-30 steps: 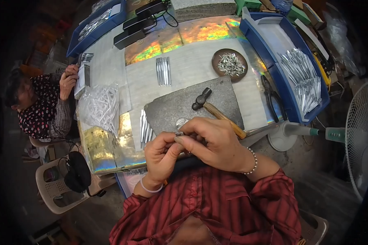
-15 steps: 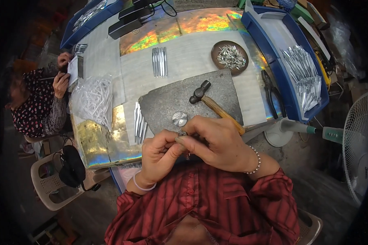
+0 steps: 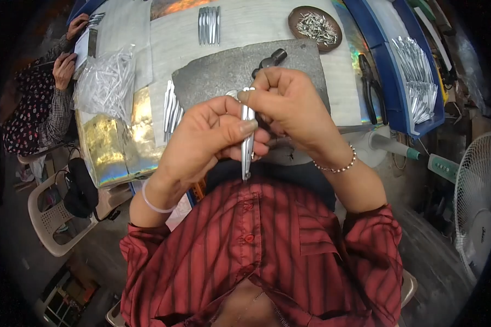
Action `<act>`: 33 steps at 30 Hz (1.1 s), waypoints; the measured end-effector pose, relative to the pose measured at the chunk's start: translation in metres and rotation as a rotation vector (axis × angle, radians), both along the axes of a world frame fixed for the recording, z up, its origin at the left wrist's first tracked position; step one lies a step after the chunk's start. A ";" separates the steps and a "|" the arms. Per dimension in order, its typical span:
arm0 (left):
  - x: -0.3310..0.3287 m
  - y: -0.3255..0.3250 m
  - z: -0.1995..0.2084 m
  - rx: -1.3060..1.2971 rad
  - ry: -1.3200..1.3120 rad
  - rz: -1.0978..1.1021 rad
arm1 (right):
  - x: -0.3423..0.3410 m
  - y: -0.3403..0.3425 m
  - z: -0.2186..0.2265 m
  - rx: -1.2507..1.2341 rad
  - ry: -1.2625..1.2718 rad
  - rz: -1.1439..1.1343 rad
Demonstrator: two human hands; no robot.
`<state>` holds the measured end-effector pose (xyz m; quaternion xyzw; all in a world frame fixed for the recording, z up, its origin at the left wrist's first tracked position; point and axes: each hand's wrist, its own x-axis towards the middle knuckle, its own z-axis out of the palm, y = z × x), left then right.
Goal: Assembling and hammering small metal components on a workbench.
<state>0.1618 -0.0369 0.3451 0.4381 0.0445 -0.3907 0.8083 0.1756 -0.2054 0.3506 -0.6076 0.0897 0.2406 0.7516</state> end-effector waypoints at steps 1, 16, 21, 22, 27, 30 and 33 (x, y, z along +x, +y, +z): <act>0.001 0.000 -0.001 -0.002 0.003 0.001 | 0.000 -0.001 -0.004 -0.002 0.003 0.001; 0.005 -0.003 0.012 0.027 0.026 -0.189 | -0.034 -0.002 -0.004 0.031 -0.107 -0.211; 0.005 -0.010 0.011 0.040 0.041 -0.267 | -0.043 -0.008 -0.008 0.048 -0.111 -0.273; 0.004 -0.012 0.009 0.038 0.043 -0.274 | -0.044 -0.010 -0.009 0.046 -0.108 -0.279; -0.004 -0.021 0.004 -0.006 0.096 -0.283 | -0.053 -0.018 -0.012 0.068 -0.061 -0.293; -0.006 -0.024 0.004 -0.006 0.118 -0.289 | -0.056 -0.020 -0.014 0.060 -0.069 -0.303; -0.006 -0.026 0.006 0.004 0.122 -0.299 | -0.057 -0.023 -0.013 0.076 -0.050 -0.306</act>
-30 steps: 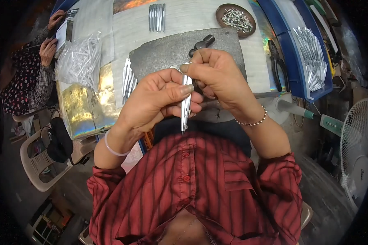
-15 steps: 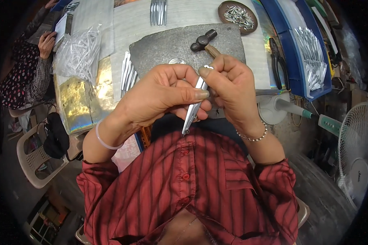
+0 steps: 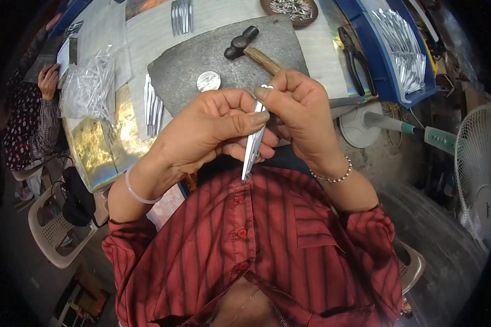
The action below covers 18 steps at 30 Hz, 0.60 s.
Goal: Assembling and hammering small metal components on a workbench.
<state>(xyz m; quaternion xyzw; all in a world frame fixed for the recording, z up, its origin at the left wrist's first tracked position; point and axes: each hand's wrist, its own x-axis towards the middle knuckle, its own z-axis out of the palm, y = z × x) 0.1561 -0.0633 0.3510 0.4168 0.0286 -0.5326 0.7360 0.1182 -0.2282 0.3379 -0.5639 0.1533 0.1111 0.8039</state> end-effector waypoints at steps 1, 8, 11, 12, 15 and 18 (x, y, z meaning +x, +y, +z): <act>0.000 0.000 -0.001 0.000 0.000 -0.005 | -0.001 -0.001 -0.001 0.000 0.000 -0.005; -0.002 -0.001 -0.003 0.027 -0.013 -0.046 | -0.009 0.001 -0.004 0.020 0.010 -0.029; -0.001 -0.002 -0.003 0.034 -0.037 -0.085 | -0.016 0.003 -0.005 -0.007 0.003 -0.069; 0.000 -0.003 -0.003 0.035 -0.053 -0.102 | -0.017 0.003 -0.006 -0.015 -0.004 -0.089; 0.002 -0.004 -0.003 0.044 -0.056 -0.149 | -0.021 0.004 -0.011 0.002 -0.014 -0.131; 0.004 -0.004 -0.006 0.049 -0.055 -0.164 | -0.022 0.006 -0.013 -0.007 -0.026 -0.152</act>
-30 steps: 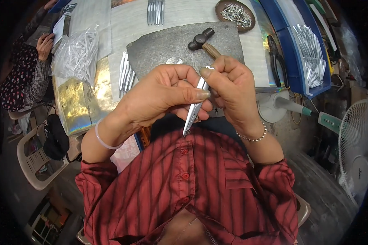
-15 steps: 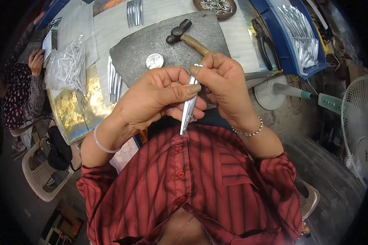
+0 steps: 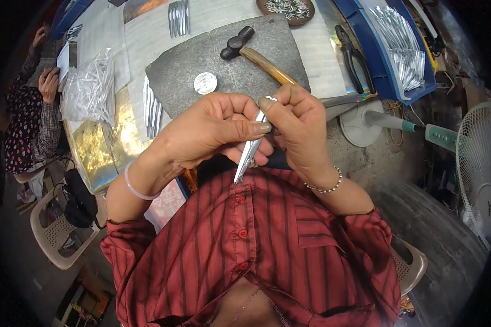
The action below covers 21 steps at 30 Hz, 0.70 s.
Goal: Assembling and hammering small metal components on a workbench.
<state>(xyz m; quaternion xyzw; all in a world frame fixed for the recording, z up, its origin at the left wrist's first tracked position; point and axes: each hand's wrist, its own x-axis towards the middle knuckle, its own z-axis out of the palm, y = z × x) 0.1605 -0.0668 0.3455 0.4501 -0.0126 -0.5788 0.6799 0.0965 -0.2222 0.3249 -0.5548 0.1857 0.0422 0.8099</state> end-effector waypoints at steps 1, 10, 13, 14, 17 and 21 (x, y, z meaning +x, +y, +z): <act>0.001 0.000 0.000 0.000 0.000 0.000 | 0.000 0.000 0.000 0.000 0.000 0.000; 0.007 -0.003 -0.001 -0.016 -0.034 -0.005 | 0.005 -0.002 0.000 -0.018 -0.023 -0.033; 0.005 -0.004 0.005 -0.004 -0.101 0.019 | 0.010 -0.013 0.009 0.003 -0.019 0.091; 0.004 -0.004 0.011 0.018 -0.148 0.037 | 0.015 -0.019 0.014 -0.004 -0.040 0.080; 0.000 0.003 0.013 0.007 -0.314 0.203 | 0.037 -0.053 0.026 -0.266 -0.164 0.151; -0.003 0.028 0.005 0.006 -0.506 0.501 | 0.084 -0.118 0.024 -0.650 -0.089 0.275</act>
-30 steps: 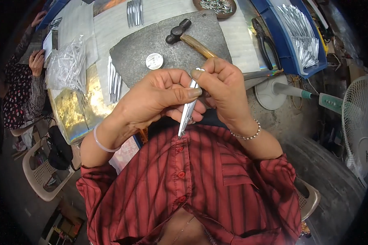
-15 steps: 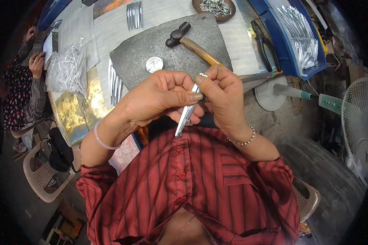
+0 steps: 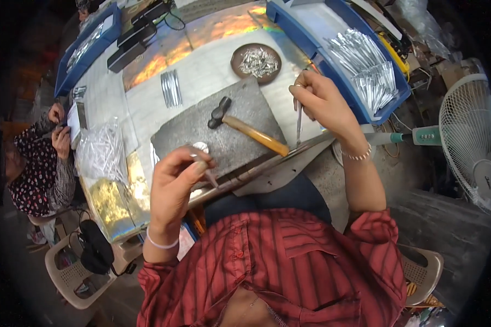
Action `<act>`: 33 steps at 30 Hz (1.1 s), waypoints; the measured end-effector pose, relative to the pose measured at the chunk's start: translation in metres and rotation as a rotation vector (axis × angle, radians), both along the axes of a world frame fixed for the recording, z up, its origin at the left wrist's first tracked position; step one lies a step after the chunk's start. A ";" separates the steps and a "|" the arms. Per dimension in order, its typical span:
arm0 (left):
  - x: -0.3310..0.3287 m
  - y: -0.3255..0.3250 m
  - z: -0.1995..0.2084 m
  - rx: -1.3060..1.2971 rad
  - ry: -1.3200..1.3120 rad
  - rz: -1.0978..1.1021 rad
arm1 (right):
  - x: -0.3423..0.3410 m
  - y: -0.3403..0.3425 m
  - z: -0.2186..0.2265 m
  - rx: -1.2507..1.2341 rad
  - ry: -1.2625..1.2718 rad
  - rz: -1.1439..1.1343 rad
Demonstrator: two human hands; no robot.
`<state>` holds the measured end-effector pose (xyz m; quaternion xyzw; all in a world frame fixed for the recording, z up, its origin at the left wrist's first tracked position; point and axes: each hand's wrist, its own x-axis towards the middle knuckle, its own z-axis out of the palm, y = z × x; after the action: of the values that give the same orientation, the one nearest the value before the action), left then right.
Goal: Assembling and hammering small metal components on a workbench.
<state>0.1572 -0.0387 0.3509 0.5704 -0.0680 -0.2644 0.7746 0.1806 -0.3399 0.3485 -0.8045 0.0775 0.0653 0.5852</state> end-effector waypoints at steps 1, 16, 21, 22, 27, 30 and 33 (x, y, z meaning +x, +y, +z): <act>-0.001 0.001 0.003 -0.005 -0.008 0.072 | 0.011 -0.015 -0.019 -0.229 -0.047 -0.001; -0.029 -0.019 -0.015 -0.457 0.124 0.491 | -0.060 0.096 -0.003 0.709 0.036 0.221; -0.044 -0.017 -0.020 -0.307 0.024 0.279 | -0.057 0.111 -0.011 0.900 0.010 0.219; -0.047 -0.011 -0.020 -0.299 0.025 0.292 | -0.057 0.115 -0.001 0.837 0.050 0.203; -0.062 0.005 -0.010 -0.077 0.126 0.112 | -0.057 0.124 -0.006 0.758 0.200 0.329; -0.065 0.010 -0.007 0.007 0.141 0.059 | -0.059 0.132 -0.009 0.772 0.148 0.300; -0.065 0.013 -0.012 -0.088 0.200 0.051 | -0.058 0.135 -0.009 0.843 0.254 0.290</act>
<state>0.0918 -0.0259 0.3391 0.5083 0.0127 -0.2972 0.8082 0.1227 -0.2050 0.3395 -0.4845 0.0018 0.2702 0.8320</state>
